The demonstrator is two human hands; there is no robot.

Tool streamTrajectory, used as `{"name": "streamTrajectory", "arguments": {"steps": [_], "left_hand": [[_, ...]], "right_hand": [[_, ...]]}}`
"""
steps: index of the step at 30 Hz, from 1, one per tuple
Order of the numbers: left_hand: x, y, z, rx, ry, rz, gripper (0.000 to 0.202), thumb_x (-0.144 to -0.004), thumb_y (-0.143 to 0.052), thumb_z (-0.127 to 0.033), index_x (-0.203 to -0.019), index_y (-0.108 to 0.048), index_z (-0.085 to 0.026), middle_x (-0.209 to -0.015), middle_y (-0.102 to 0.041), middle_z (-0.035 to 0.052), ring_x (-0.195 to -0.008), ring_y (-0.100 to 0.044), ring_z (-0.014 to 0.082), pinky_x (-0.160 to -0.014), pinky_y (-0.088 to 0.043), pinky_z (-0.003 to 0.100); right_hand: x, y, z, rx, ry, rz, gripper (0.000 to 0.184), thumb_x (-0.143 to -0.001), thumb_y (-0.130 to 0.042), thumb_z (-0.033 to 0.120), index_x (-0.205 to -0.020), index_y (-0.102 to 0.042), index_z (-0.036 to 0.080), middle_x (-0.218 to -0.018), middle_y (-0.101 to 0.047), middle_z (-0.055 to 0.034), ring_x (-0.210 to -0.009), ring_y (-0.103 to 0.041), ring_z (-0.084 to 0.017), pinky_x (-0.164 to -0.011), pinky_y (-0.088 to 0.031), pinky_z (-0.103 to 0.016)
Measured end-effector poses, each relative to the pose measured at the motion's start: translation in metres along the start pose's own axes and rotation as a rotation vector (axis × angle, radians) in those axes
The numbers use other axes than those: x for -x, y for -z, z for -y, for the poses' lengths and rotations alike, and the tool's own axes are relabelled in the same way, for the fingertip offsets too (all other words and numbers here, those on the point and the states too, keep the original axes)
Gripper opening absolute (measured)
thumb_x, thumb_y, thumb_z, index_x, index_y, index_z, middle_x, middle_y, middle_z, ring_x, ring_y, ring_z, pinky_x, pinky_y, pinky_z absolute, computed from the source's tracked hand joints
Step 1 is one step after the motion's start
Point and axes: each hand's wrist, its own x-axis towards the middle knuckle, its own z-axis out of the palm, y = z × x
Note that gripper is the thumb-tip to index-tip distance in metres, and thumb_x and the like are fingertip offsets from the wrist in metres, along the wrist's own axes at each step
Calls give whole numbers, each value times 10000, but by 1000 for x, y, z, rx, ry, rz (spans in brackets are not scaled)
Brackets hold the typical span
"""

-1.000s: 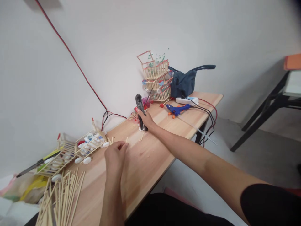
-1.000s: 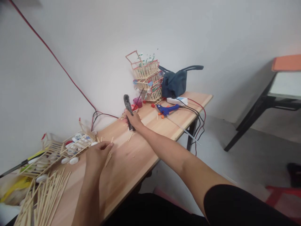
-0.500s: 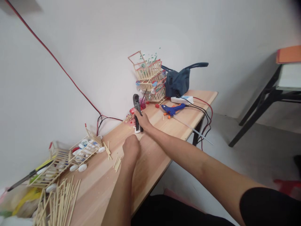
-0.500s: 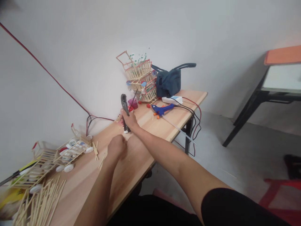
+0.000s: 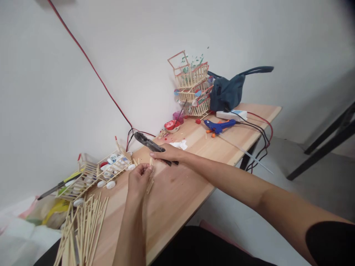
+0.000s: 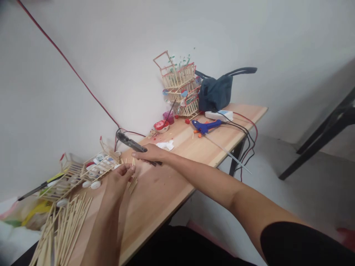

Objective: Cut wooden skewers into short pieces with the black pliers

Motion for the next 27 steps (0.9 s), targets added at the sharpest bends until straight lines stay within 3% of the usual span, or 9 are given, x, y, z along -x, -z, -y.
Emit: {"name": "streamTrajectory", "arguments": {"steps": [3,7,10,14,17,22,27], "left_hand": [[-1,-5,3,-108,-82,-53,239,-696,-638,-393,-721,-628,-156,-608,-572,-20,-555,-476,114,-553,-365,232],[-3,-5,7,-127,-105,-106,176,-693,-655,-335,-691,-652,-160,-614,-602,-11,-583,-514,120,-577,-376,233],[-2,-3,10,153,16,-164,235,-639,-734,-363,-717,-672,-151,-618,-599,-13,-567,-512,104,-531,-373,215],[4,-7,10,685,250,-193,391,-469,-861,-303,-776,-679,-143,-731,-657,-2,-600,-552,76,-531,-412,185],[6,-16,7,813,273,-179,426,-417,-888,-246,-769,-675,-135,-735,-670,-4,-574,-553,58,-505,-410,167],[2,-23,4,751,152,-253,386,-443,-880,-260,-727,-656,-127,-623,-652,-22,-542,-566,64,-529,-437,172],[3,-21,7,670,61,-320,323,-494,-850,-275,-706,-659,-124,-621,-654,-16,-568,-578,75,-595,-464,197]], "right_hand": [[4,-4,5,164,-33,-5,374,-810,-582,470,-615,-477,169,-472,-491,43,-415,-464,-80,-391,-317,-180],[1,-3,2,176,-42,-35,309,-814,-579,361,-590,-485,169,-450,-484,38,-404,-455,-84,-397,-330,-188],[-3,-3,-5,22,-31,-63,306,-799,-598,364,-588,-491,171,-470,-492,34,-410,-455,-85,-397,-358,-193],[-7,-11,-11,-371,-13,-85,276,-755,-657,375,-649,-510,166,-547,-518,34,-481,-489,-83,-466,-438,-195],[-7,-22,-12,-517,-36,-136,273,-741,-670,375,-667,-519,160,-579,-532,30,-507,-503,-81,-500,-454,-200],[-5,-37,-14,-277,44,-151,334,-772,-629,437,-619,-526,159,-536,-530,27,-490,-501,-93,-478,-416,-205],[-1,-39,-10,-121,71,-158,345,-788,-606,439,-602,-509,165,-526,-522,34,-495,-496,-88,-487,-400,-196]]}}
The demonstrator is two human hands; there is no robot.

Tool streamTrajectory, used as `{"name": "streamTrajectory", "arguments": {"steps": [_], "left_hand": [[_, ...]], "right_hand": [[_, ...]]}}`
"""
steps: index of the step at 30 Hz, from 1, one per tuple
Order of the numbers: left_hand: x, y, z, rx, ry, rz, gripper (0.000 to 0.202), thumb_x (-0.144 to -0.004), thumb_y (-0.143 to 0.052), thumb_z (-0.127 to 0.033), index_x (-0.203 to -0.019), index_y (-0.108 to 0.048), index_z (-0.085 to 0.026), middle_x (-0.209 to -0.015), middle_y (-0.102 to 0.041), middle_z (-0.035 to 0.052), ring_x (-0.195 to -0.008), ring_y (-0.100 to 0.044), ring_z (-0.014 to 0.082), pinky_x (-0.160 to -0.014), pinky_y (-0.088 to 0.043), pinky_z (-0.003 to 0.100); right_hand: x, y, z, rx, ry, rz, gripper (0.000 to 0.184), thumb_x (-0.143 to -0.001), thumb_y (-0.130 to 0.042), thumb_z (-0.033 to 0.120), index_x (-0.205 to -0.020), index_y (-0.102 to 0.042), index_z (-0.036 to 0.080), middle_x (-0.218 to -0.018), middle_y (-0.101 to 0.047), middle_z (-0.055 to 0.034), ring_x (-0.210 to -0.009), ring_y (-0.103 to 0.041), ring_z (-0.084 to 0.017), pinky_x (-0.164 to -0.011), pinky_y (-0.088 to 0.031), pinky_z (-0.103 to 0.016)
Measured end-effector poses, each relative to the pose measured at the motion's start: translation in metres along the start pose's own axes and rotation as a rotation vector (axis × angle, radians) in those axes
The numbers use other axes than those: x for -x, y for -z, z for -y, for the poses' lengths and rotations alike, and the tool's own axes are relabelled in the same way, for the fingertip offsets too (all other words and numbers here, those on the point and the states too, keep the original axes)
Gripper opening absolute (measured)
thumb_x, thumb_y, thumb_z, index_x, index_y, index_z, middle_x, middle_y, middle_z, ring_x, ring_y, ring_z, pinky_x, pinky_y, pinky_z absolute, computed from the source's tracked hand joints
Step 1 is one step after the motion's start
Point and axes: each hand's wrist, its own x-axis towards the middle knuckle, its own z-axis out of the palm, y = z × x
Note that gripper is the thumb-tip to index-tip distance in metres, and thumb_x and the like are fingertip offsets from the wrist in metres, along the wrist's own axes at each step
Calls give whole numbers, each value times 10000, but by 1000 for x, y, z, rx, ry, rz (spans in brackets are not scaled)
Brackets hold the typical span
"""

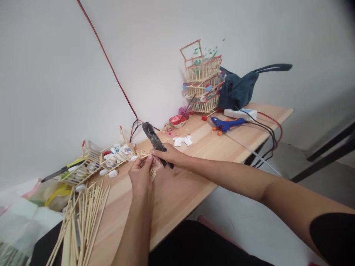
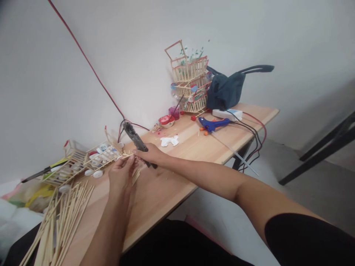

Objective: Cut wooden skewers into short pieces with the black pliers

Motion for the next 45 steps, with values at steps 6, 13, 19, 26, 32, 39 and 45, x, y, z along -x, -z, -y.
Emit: {"name": "streamTrajectory", "arguments": {"steps": [6,13,19,26,32,39,45], "left_hand": [[0,2,0,74,27,11,296,-494,-855,-239,-674,-648,-129,-593,-628,-36,-542,-558,57,-582,-457,178],[-5,10,-8,191,216,108,206,-578,-822,-167,-688,-657,-108,-640,-640,-1,-579,-580,62,-585,-480,167],[-5,16,-11,202,261,130,167,-608,-791,-74,-712,-664,-105,-686,-668,16,-601,-600,60,-598,-498,148],[-6,17,-14,192,288,153,170,-614,-793,-76,-721,-665,-110,-695,-669,16,-589,-596,58,-590,-501,149],[-5,15,-19,205,325,158,84,-688,-737,-60,-692,-663,-99,-644,-645,22,-584,-594,65,-573,-497,143],[-6,17,-21,348,452,154,129,-795,-589,1,-709,-653,-70,-681,-621,33,-562,-562,48,-531,-485,130],[-6,20,-20,351,503,175,153,-804,-559,19,-720,-647,-73,-702,-620,44,-571,-562,52,-519,-487,127]], "right_hand": [[1,0,-2,2,47,76,355,-829,-556,445,-605,-505,173,-514,-510,37,-485,-504,-90,-472,-413,-193],[4,1,2,-13,30,175,319,-821,-574,430,-653,-548,160,-556,-541,29,-482,-511,-88,-462,-422,-195],[5,4,1,5,4,232,347,-812,-590,457,-655,-551,151,-564,-554,17,-469,-519,-91,-435,-412,-193],[3,6,0,2,-10,275,341,-800,-615,439,-636,-555,147,-548,-560,15,-480,-517,-86,-470,-428,-189],[0,9,3,-19,-21,281,315,-774,-640,425,-658,-585,138,-589,-584,7,-523,-533,-91,-495,-443,-192],[3,10,1,49,23,315,336,-812,-598,448,-669,-567,145,-555,-557,17,-479,-518,-86,-467,-433,-191],[9,10,6,205,58,278,347,-818,-577,485,-730,-584,149,-543,-532,31,-457,-489,-93,-434,-372,-190]]}}
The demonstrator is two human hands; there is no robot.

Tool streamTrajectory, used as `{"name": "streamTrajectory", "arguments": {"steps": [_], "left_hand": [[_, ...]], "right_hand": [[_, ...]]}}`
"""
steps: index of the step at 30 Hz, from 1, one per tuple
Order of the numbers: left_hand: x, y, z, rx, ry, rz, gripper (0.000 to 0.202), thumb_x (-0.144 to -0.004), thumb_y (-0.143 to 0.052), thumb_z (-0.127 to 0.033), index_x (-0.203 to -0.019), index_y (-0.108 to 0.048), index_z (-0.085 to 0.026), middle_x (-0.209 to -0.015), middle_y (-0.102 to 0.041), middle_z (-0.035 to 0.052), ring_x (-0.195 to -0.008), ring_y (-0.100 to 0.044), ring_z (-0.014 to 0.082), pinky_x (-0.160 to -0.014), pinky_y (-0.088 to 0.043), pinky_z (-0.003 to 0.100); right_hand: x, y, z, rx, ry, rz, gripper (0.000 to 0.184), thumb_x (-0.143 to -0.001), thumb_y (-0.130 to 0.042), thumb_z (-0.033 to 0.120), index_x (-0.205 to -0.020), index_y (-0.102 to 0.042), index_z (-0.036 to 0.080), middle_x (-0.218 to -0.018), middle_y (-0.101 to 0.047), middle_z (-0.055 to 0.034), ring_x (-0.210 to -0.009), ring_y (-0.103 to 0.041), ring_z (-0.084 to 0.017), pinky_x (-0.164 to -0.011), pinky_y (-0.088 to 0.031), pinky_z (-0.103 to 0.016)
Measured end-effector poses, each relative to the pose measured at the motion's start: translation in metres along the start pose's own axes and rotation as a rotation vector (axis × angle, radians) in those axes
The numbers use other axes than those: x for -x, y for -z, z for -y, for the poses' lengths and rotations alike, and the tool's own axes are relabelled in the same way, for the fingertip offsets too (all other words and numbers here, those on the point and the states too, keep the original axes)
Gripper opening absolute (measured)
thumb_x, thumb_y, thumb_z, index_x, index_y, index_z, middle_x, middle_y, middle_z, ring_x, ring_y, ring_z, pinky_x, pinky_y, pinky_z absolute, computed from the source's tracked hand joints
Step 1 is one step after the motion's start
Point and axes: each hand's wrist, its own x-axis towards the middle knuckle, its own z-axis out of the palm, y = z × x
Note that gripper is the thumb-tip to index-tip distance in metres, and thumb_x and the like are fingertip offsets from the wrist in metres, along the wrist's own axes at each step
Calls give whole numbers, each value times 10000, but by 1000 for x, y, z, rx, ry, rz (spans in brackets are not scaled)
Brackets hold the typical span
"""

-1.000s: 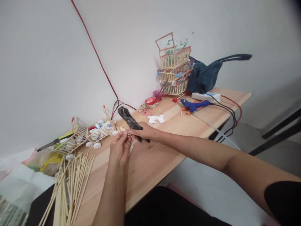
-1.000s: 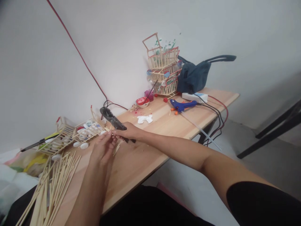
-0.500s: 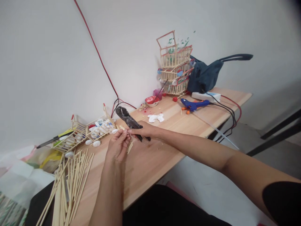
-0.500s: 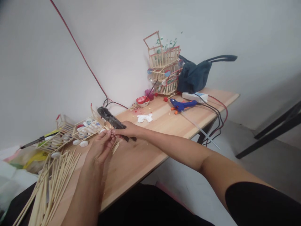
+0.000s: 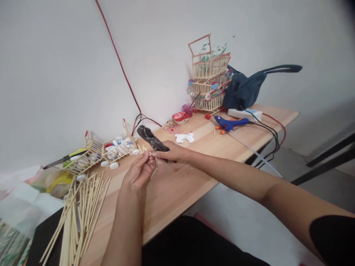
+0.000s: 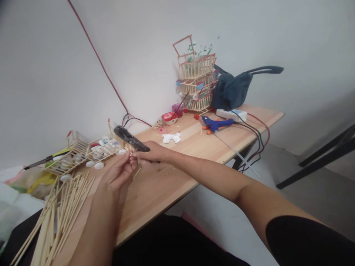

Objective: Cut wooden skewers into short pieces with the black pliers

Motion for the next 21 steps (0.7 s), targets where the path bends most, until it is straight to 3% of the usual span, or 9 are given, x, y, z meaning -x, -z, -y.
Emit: {"name": "streamTrajectory", "arguments": {"steps": [8,11,16,21], "left_hand": [[1,0,0,-111,-30,-6,106,-755,-623,14,-711,-663,-73,-673,-642,36,-542,-563,48,-542,-508,131],[3,2,-1,-249,-66,-17,70,-693,-720,-48,-687,-659,-81,-615,-632,22,-547,-576,63,-527,-500,141],[3,4,5,-490,-148,28,293,-552,-854,-239,-727,-673,-90,-680,-686,47,-600,-614,100,-512,-472,166],[-2,5,14,-660,-189,69,351,-548,-852,-355,-715,-687,-94,-687,-702,64,-581,-610,103,-563,-473,203]], "right_hand": [[-5,-1,-11,106,189,-46,325,-816,-589,417,-943,-658,126,-877,-682,-28,-837,-617,-183,-721,-439,-239],[-6,2,-11,105,158,-38,355,-800,-602,452,-919,-660,122,-844,-675,-24,-814,-609,-176,-696,-430,-232],[-9,9,-8,89,11,-147,362,-783,-603,477,-853,-654,125,-733,-633,-7,-682,-566,-133,-619,-404,-217],[-11,9,-12,122,45,-133,298,-767,-616,426,-828,-643,135,-721,-628,3,-693,-567,-126,-622,-408,-210]]}}
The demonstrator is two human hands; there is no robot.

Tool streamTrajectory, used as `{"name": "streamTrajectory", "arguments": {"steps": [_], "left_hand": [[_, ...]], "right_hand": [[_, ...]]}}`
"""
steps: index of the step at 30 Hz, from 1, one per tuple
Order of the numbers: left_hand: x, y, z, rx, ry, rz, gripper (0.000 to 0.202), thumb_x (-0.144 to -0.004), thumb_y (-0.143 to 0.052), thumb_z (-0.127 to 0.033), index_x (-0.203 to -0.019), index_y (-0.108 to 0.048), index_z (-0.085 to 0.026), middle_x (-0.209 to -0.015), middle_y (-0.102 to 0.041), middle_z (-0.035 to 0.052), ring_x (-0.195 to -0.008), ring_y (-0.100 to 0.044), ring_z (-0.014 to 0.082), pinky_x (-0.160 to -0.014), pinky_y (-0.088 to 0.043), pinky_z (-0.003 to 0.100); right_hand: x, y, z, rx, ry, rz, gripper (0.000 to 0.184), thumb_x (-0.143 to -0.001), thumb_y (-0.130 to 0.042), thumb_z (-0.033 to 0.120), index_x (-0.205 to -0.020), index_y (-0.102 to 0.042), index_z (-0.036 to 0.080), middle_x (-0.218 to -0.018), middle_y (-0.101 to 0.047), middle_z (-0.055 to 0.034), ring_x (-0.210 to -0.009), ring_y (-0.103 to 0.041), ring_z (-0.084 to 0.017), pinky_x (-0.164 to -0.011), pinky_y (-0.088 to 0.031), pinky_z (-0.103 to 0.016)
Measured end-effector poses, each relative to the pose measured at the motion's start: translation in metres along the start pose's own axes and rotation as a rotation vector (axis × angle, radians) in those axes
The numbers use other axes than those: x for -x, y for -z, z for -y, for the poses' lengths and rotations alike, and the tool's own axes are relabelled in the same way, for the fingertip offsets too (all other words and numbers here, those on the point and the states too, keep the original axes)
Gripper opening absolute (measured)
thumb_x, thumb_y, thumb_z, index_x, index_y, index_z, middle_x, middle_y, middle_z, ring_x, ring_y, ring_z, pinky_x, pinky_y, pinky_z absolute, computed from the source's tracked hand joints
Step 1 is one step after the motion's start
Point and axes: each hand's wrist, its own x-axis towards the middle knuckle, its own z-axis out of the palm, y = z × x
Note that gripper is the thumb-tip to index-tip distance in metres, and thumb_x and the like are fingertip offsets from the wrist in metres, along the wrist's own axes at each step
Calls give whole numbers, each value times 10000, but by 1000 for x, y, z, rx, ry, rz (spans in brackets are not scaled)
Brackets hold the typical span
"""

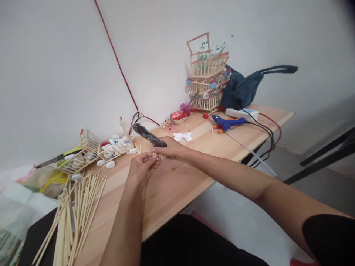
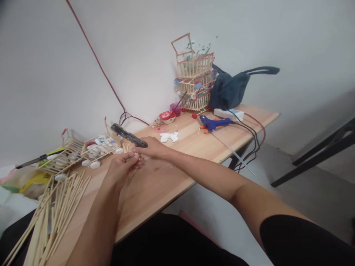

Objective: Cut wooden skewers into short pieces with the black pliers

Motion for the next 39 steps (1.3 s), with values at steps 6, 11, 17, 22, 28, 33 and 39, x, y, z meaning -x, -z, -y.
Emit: {"name": "streamTrajectory", "arguments": {"steps": [6,11,17,22,28,33,39], "left_hand": [[2,-1,-4,52,36,23,366,-561,-844,-368,-776,-723,-98,-754,-725,83,-644,-630,118,-629,-486,228],[6,-3,-8,-37,-40,77,374,-605,-821,-337,-897,-738,-118,-920,-746,111,-750,-661,157,-735,-512,280],[3,-5,-8,-288,-209,-10,290,-684,-748,-361,-860,-751,-131,-787,-748,74,-685,-644,152,-666,-493,251],[7,-11,-12,-355,-254,-56,248,-694,-722,-353,-813,-752,-137,-766,-747,61,-667,-647,157,-651,-500,253],[10,-17,-14,-336,-270,-79,216,-692,-716,-336,-759,-742,-132,-744,-741,59,-644,-640,152,-652,-511,258],[8,-13,-9,-150,-140,72,350,-669,-763,-380,-898,-730,-117,-883,-746,95,-746,-665,167,-716,-524,280],[8,-13,-7,95,72,124,407,-693,-741,-463,-861,-681,-97,-822,-739,137,-733,-696,189,-650,-536,275]], "right_hand": [[-1,3,2,-39,-135,-32,266,-768,-608,409,-746,-610,143,-617,-590,19,-546,-532,-106,-505,-386,-203],[-4,10,0,-248,-199,-63,261,-765,-628,353,-629,-566,139,-579,-583,8,-506,-524,-84,-490,-411,-192],[-4,10,-2,-416,-182,-33,240,-781,-628,321,-639,-561,140,-562,-565,12,-480,-513,-81,-458,-420,-193],[-3,11,0,-405,-145,5,256,-801,-618,325,-634,-552,142,-558,-566,9,-479,-519,-85,-447,-421,-194],[-3,11,1,-343,-149,3,276,-811,-601,342,-628,-545,143,-560,-575,10,-475,-520,-82,-451,-425,-191],[-2,12,1,-246,-161,2,240,-806,-583,335,-661,-549,146,-569,-595,6,-497,-539,-95,-470,-428,-194],[0,11,4,-60,-131,-39,202,-766,-605,342,-718,-566,150,-652,-602,13,-615,-554,-112,-553,-417,-203]]}}
